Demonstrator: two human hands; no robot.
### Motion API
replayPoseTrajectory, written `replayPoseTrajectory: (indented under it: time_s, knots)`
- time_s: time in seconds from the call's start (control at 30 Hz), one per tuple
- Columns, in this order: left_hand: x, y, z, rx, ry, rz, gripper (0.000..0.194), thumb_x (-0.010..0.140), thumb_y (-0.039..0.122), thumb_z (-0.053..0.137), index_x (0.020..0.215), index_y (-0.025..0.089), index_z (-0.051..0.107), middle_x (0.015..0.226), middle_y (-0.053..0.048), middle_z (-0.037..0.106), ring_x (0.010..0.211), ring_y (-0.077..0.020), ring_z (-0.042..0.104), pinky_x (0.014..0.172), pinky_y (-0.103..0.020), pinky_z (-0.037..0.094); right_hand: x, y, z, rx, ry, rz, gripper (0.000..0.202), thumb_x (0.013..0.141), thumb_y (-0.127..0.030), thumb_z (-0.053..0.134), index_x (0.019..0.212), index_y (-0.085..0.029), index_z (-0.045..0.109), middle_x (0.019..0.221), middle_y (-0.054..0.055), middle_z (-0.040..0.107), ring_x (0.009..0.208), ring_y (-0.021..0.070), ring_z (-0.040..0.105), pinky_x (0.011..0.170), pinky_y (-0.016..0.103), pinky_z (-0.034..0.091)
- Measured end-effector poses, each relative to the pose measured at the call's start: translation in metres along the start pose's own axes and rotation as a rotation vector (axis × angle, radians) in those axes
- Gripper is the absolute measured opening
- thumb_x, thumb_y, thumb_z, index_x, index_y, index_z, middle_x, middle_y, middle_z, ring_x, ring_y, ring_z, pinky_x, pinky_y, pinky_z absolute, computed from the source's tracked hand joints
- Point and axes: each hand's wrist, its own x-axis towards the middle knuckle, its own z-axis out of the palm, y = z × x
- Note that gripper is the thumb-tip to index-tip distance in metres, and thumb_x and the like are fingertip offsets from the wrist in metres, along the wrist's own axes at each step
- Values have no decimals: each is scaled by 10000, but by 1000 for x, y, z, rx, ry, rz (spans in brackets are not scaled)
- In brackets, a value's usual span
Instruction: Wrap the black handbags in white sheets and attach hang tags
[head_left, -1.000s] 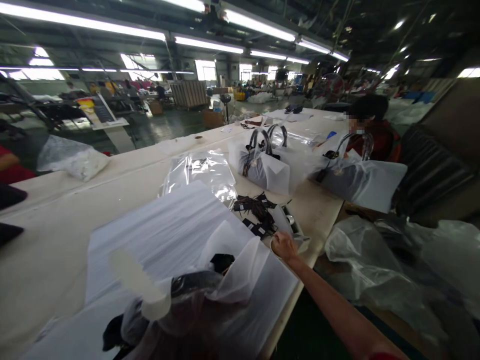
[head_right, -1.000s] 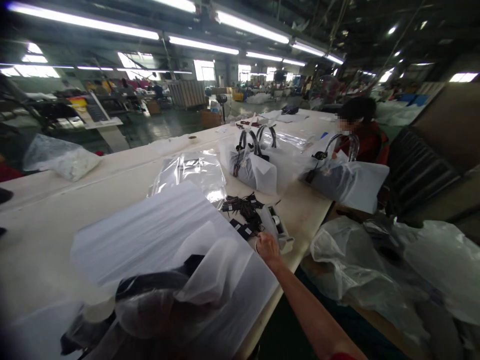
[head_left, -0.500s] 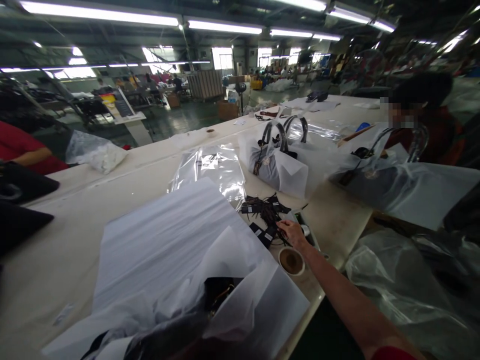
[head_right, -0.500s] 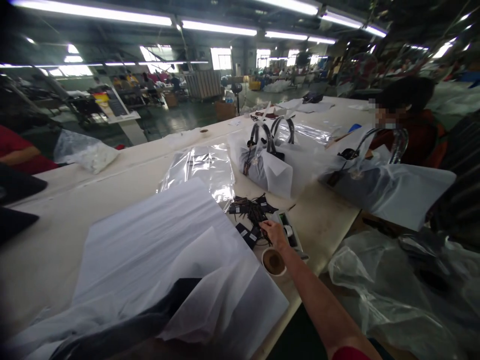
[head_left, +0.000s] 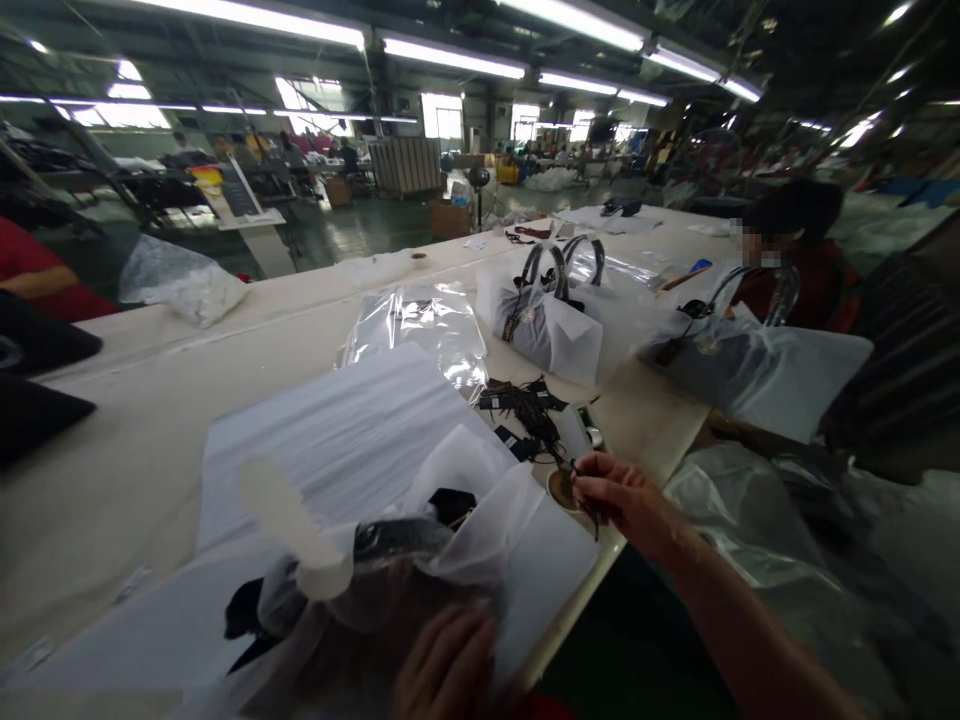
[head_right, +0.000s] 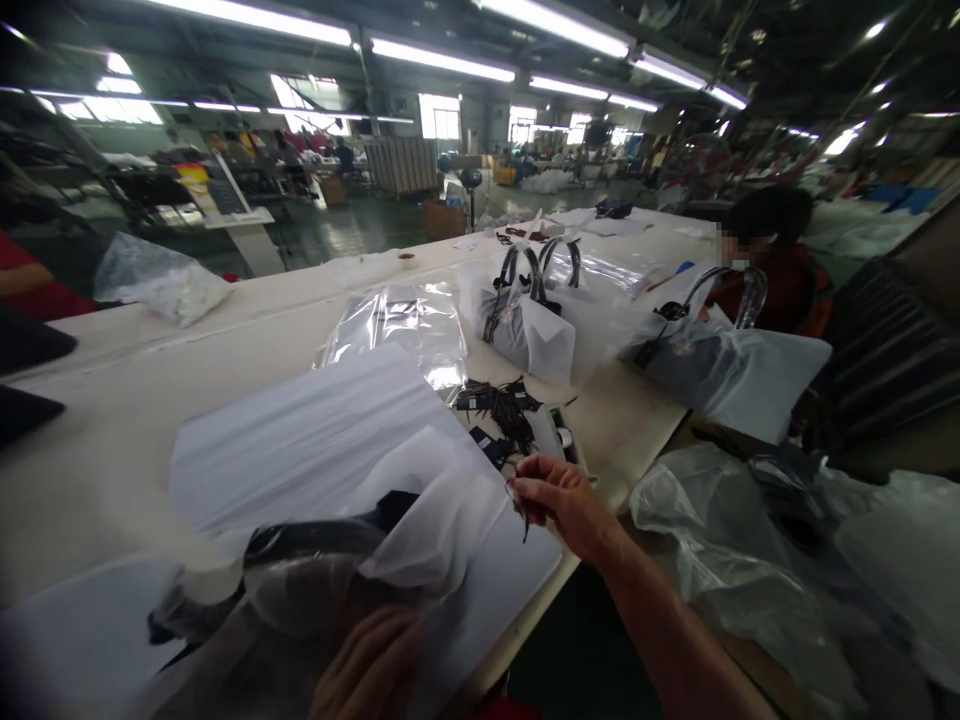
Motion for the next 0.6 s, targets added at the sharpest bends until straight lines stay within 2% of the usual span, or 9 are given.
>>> replayPoseTrajectory:
  time_s: [0.07, 0.13, 0.23, 0.37, 0.47, 0.53, 0.6]
  knots:
    - [22, 11, -5, -88, 61, 0, 437, 805, 97, 564, 1235, 127, 495, 1111, -123, 623, 1103, -226, 534, 883, -310, 507, -24, 10, 20, 0, -51, 50, 306, 611, -361, 751, 732, -164, 549, 552, -18, 612, 407, 63, 463, 403, 184, 319]
    - [40, 22, -12, -174, 117, -9, 439, 810, 71, 538, 1244, 92, 471, 1178, -150, 586, 1154, -234, 490, 929, -341, 475, -43, 24, 40, 21, -100, 102, 308, 636, -372, 741, 738, -161, 542, 574, -10, 627, 417, 69, 489, 414, 187, 336]
    - [48, 30, -21, -291, 110, -45, 362, 839, 73, 476, 1200, 92, 487, 1098, -130, 623, 1085, -211, 518, 892, -340, 474, -62, 48, 67, 75, -149, 185, 291, 656, -362, 729, 739, -158, 539, 572, -13, 623, 432, 70, 505, 435, 186, 347]
    - [23, 27, -26, -316, 77, -126, 258, 856, 89, 410, 1071, 122, 549, 845, -70, 661, 835, -182, 574, 730, -322, 469, -76, 80, 92, 117, -147, 267, 272, 643, -341, 731, 729, -158, 549, 559, -23, 599, 448, 75, 500, 451, 190, 333]
    - [-1, 24, -31, -272, 56, -169, 191, 854, 104, 408, 907, 143, 587, 694, -40, 625, 681, -165, 561, 633, -301, 433, -82, 98, 102, 62, -121, 267, 264, 622, -344, 742, 697, -159, 569, 543, -45, 541, 445, 58, 423, 447, 192, 303]
    - [-12, 23, -36, -257, 44, -227, 193, 861, 141, 412, 761, 164, 576, 626, -24, 593, 607, -154, 544, 580, -287, 408, -86, 106, 107, -64, -86, 192, 268, 651, -399, 720, 696, -167, 592, 540, -48, 505, 467, 69, 402, 456, 203, 313]
    - [-18, 24, -43, -292, 41, -319, 211, 861, 179, 434, 685, 177, 551, 590, -9, 582, 559, -139, 535, 534, -266, 391, -90, 111, 114, -211, -45, 29, 280, 717, -461, 656, 773, -188, 629, 656, -10, 570, 613, 121, 506, 573, 232, 408]
